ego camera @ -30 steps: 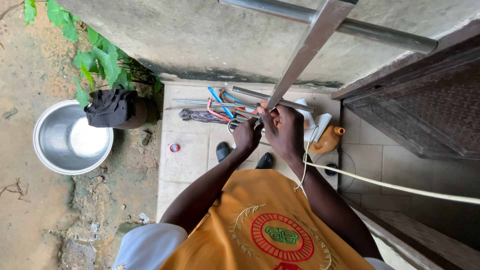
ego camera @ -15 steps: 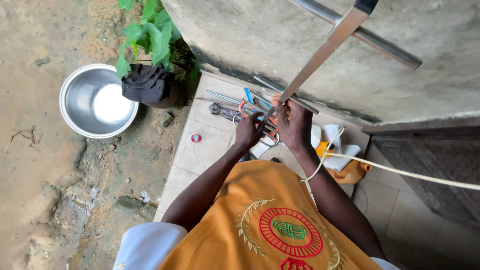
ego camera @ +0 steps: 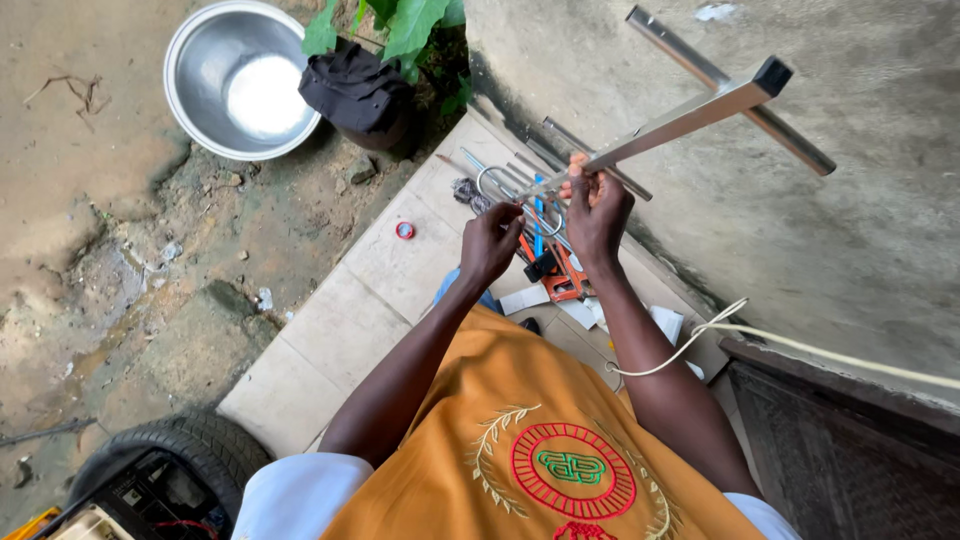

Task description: The person holds a voltage tester screwdriver, turns metal tubes in hand, unfolds elements on a metal antenna, and handles a hacksaw frame and a pipe.

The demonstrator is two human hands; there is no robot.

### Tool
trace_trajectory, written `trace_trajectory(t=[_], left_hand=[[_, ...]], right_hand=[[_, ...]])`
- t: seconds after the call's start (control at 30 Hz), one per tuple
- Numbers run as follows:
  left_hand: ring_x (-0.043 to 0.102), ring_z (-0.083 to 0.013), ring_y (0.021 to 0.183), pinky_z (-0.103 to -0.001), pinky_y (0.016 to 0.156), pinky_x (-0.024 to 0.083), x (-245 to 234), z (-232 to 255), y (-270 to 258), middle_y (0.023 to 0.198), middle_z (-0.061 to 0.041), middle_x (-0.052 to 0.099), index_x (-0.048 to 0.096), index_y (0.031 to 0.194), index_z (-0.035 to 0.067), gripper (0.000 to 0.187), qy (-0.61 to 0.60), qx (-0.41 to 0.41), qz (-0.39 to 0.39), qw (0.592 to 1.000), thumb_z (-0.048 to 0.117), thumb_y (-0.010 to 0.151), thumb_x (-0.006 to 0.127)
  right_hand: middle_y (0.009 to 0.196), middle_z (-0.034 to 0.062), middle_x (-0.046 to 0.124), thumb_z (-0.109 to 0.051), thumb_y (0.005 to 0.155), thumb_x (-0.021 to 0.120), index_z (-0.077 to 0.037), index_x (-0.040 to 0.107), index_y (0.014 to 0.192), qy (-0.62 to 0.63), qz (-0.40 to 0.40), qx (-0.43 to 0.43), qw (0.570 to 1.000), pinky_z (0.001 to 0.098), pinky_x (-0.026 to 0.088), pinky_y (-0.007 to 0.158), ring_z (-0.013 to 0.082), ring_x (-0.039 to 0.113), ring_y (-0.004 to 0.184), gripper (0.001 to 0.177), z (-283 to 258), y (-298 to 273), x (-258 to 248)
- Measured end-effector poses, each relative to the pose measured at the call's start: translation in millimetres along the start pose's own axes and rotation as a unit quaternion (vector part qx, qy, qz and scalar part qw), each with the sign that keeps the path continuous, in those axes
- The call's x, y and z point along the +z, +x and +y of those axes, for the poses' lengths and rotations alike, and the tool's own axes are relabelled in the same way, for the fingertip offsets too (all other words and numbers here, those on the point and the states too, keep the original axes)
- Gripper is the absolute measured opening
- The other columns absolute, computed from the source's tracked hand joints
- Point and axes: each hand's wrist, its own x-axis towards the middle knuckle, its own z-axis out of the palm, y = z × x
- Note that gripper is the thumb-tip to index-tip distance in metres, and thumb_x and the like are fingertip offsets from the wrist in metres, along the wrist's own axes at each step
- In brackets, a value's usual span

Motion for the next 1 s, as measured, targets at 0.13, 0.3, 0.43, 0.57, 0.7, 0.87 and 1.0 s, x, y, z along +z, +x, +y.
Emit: trace_trajectory(t=[0.13,0.3,0.43,0.57,0.7,0.87,1.0], left_hand=[[0.077,-0.0194,0.066,-0.032,0.062,0.058,-15,-8,23,0.093,-0.014,0.079,0.073,0.107,0.001,0.023,-0.037,-0.069,-0.017,0.997,0.019,0.095,0.067],[0.075,-0.0164,0.066,-0.032,0.061,0.056,-36,-35,65,0.084,-0.013,0.078,0.073,0.106,-0.002,0.022,-0.045,-0.091,-0.039,0.994,0.018,0.099,0.065],[0.075,-0.0158,0.065,-0.031,0.061,0.058,-67,-52,102,0.082,-0.012,0.077,0.073,0.106,0.000,0.022,-0.051,-0.140,-0.050,0.988,0.018,0.096,0.066],[0.075,-0.0151,0.065,-0.030,0.061,0.058,-94,-68,134,0.083,-0.010,0.077,0.073,0.104,-0.001,0.021,-0.056,-0.161,-0.043,0.984,0.017,0.097,0.065],[0.074,-0.0152,0.064,-0.031,0.062,0.057,-115,-76,160,0.082,-0.010,0.077,0.074,0.105,-0.001,0.021,-0.020,-0.174,-0.061,0.983,0.017,0.097,0.064],[0.073,-0.0152,0.063,-0.031,0.060,0.056,-126,-74,186,0.082,-0.010,0.077,0.073,0.105,-0.001,0.022,-0.028,-0.191,-0.068,0.979,0.018,0.097,0.064],[0.073,-0.0145,0.063,-0.031,0.061,0.057,-129,-70,198,0.082,-0.010,0.077,0.073,0.104,0.000,0.021,-0.029,-0.207,-0.086,0.974,0.018,0.097,0.064]], right_hand=[[0.105,0.0094,0.072,-0.017,0.106,0.063,0.008,0.066,0.117,0.057,0.021,-0.022,0.998,0.0282,0.063,0.071,0.0130,0.071,0.082,0.029,11,29,22],[0.096,0.0113,0.071,-0.019,0.109,0.061,0.009,0.065,0.120,0.003,0.017,0.024,1.000,0.0281,0.060,0.076,0.0135,0.072,0.081,0.030,39,62,53],[0.104,0.0129,0.071,-0.018,0.106,0.063,0.010,0.064,0.121,0.031,0.028,0.040,0.998,0.0291,0.061,0.076,0.0146,0.072,0.084,0.031,70,93,91],[0.105,0.0119,0.073,-0.017,0.109,0.060,0.010,0.065,0.122,-0.012,0.036,0.065,0.997,0.0293,0.061,0.078,0.0150,0.073,0.085,0.031,108,123,121],[0.097,0.0132,0.073,-0.016,0.108,0.061,0.010,0.065,0.126,-0.005,0.041,0.114,0.993,0.0302,0.059,0.081,0.0171,0.075,0.088,0.031,149,136,146],[0.101,0.0111,0.073,-0.012,0.106,0.060,0.008,0.058,0.132,0.020,0.060,0.149,0.987,0.0306,0.061,0.088,0.0182,0.076,0.098,0.033,193,146,172],[0.105,0.0129,0.072,-0.006,0.103,0.061,0.008,0.059,0.132,0.031,0.078,0.170,0.982,0.0322,0.062,0.095,0.0188,0.075,0.101,0.032,226,155,186]])
